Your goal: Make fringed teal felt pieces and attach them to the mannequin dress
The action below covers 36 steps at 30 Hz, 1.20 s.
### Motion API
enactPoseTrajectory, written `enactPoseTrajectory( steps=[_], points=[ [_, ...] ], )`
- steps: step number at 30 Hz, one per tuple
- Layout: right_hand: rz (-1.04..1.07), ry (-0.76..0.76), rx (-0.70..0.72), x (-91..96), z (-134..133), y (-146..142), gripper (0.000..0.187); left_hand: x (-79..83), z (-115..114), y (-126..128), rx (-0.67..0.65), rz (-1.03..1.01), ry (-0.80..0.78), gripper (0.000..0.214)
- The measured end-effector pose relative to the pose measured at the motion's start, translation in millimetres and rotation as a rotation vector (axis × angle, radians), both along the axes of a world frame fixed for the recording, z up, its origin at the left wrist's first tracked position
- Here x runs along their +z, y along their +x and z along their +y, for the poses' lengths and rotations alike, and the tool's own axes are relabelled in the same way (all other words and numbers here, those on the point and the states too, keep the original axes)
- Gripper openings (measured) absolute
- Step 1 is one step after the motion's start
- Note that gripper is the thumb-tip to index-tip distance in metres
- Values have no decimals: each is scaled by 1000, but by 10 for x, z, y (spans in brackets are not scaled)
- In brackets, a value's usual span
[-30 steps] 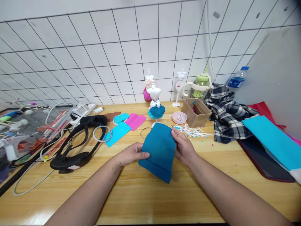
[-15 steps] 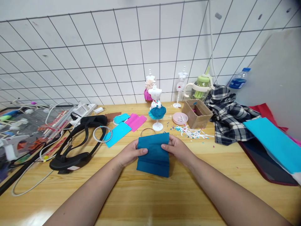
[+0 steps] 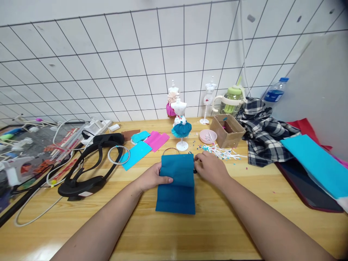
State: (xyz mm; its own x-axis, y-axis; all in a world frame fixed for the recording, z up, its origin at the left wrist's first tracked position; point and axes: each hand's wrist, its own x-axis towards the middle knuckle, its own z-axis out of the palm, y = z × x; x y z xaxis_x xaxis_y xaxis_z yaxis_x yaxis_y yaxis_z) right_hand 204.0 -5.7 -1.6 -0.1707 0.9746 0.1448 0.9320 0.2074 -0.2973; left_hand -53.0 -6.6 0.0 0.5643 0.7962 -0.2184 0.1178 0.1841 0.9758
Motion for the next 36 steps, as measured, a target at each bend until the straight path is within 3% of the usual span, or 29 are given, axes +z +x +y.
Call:
enactPoseTrajectory(
  steps=[6, 9, 11, 15, 18, 20, 23, 25, 30, 32, 34, 36],
  points=[
    [-74, -56, 67, -67, -13, -23, 17, -34, -13, 13, -32, 85, 107, 66],
    [-83, -59, 65, -46, -15, 8, 19, -21, 5, 25, -21, 169, 235, 68],
    [-92, -67, 46, -27, -25, 14, 20, 12, 48, -18, 79, 355, 373, 59],
    [-62, -122, 14, -9, -39, 14, 36, 104, 228, -344, 420, 968, 652, 41],
    [-68, -171, 37, -13, -35, 18, 44, 126, 379, -673, 448, 1311, 741, 48],
    [-89, -192, 47, -12, -31, 21, 44, 114, 443, -811, 401, 1409, 677, 50],
    [-128, -223, 37, 3, -30, 20, 41, 101, 474, -854, 375, 1458, 577, 36],
    [-148, -237, 29, 19, -36, 18, 40, 113, 468, -836, 449, 1429, 580, 31],
    [-178, -243, 14, 41, -52, 15, 37, 199, 433, -894, 940, 1103, 790, 29],
    [-190, -258, -14, 41, -49, 20, 33, 231, 410, -926, 1068, 1055, 843, 29],
    [-201, -272, -55, 42, -38, 29, 25, 248, 387, -919, 1060, 1092, 889, 29],
    [-198, -294, -88, 48, -20, 43, 23, 248, 376, -870, 954, 1150, 913, 27]
  ],
)
